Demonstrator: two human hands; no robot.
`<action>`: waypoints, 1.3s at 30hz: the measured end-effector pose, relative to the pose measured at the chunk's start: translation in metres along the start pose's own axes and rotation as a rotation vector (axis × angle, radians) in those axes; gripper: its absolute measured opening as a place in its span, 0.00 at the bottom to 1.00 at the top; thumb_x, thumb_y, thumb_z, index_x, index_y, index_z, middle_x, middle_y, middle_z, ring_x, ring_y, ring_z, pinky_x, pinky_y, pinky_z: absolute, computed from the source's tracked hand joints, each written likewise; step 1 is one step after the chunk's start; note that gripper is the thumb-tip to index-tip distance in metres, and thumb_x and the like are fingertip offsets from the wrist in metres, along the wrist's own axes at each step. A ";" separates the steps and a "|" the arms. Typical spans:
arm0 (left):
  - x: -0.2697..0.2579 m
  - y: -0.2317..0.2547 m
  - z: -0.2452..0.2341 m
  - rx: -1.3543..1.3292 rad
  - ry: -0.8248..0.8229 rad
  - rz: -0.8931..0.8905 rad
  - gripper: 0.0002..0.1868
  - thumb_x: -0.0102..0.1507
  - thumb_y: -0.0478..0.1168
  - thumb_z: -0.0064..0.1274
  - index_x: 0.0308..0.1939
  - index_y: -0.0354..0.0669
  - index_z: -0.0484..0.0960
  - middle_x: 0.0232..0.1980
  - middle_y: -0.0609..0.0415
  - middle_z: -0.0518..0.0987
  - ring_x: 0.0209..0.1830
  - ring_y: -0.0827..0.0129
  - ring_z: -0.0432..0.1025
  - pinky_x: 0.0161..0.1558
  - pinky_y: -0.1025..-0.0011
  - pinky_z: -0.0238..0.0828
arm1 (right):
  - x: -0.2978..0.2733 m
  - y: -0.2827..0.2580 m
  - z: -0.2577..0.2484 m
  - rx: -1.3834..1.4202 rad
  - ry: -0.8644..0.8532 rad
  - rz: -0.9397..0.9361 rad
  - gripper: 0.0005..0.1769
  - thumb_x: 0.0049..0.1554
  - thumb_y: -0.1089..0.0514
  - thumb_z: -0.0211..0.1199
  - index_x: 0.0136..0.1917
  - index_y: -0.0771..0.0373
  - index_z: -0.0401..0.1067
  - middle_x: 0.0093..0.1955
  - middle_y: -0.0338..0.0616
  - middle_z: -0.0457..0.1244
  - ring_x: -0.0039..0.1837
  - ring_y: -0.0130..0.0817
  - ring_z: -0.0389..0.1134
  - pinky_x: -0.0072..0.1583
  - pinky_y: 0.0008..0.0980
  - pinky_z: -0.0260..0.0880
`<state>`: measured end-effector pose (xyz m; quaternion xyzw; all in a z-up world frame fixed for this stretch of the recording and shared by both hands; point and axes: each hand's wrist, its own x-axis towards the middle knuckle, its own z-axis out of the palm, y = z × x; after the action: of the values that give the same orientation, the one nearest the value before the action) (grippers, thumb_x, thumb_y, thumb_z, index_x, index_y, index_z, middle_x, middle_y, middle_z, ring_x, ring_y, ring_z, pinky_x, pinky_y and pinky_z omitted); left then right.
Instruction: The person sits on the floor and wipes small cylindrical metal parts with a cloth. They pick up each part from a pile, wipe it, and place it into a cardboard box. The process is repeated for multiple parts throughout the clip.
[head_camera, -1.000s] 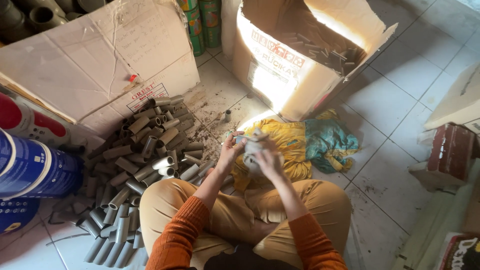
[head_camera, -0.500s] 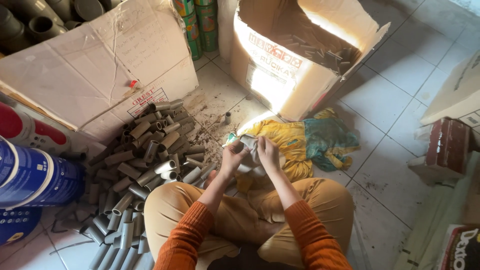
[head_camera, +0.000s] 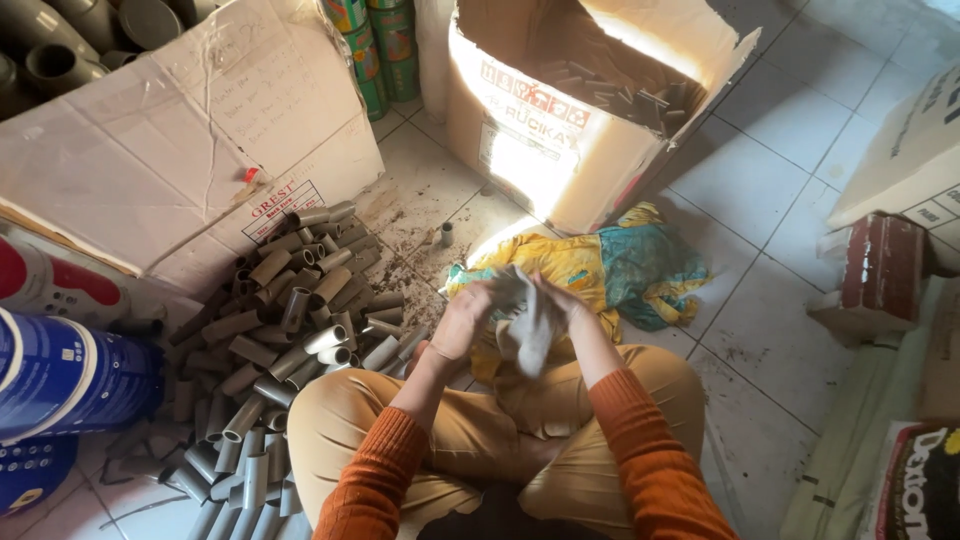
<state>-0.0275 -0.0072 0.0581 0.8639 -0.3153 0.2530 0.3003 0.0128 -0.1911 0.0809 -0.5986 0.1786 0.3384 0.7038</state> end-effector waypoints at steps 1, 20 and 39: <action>0.002 -0.005 0.000 -0.082 0.068 -0.034 0.08 0.57 0.35 0.51 0.40 0.46 0.75 0.38 0.54 0.77 0.38 0.65 0.74 0.43 0.71 0.72 | -0.002 0.004 0.003 0.024 -0.129 -0.130 0.39 0.43 0.38 0.65 0.62 0.58 0.62 0.59 0.51 0.60 0.59 0.39 0.61 0.59 0.37 0.61; -0.014 -0.024 0.029 -1.345 0.350 -1.069 0.13 0.50 0.33 0.64 0.33 0.34 0.75 0.24 0.54 0.72 0.21 0.70 0.73 0.21 0.77 0.71 | 0.088 0.048 -0.017 -0.239 0.478 -0.590 0.36 0.57 0.30 0.49 0.59 0.63 0.69 0.61 0.54 0.60 0.66 0.45 0.57 0.66 0.42 0.56; -0.001 -0.052 0.019 -1.461 0.348 -1.117 0.21 0.62 0.42 0.50 0.59 0.44 0.71 0.40 0.47 0.77 0.42 0.59 0.75 0.49 0.57 0.70 | -0.001 0.029 0.043 -1.327 0.118 -0.928 0.05 0.51 0.54 0.58 0.37 0.56 0.67 0.37 0.43 0.65 0.39 0.49 0.68 0.43 0.45 0.71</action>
<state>0.0128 0.0119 0.0259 0.4375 0.1140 -0.0631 0.8897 -0.0141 -0.1486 0.0703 -0.9212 -0.2889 0.0154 0.2601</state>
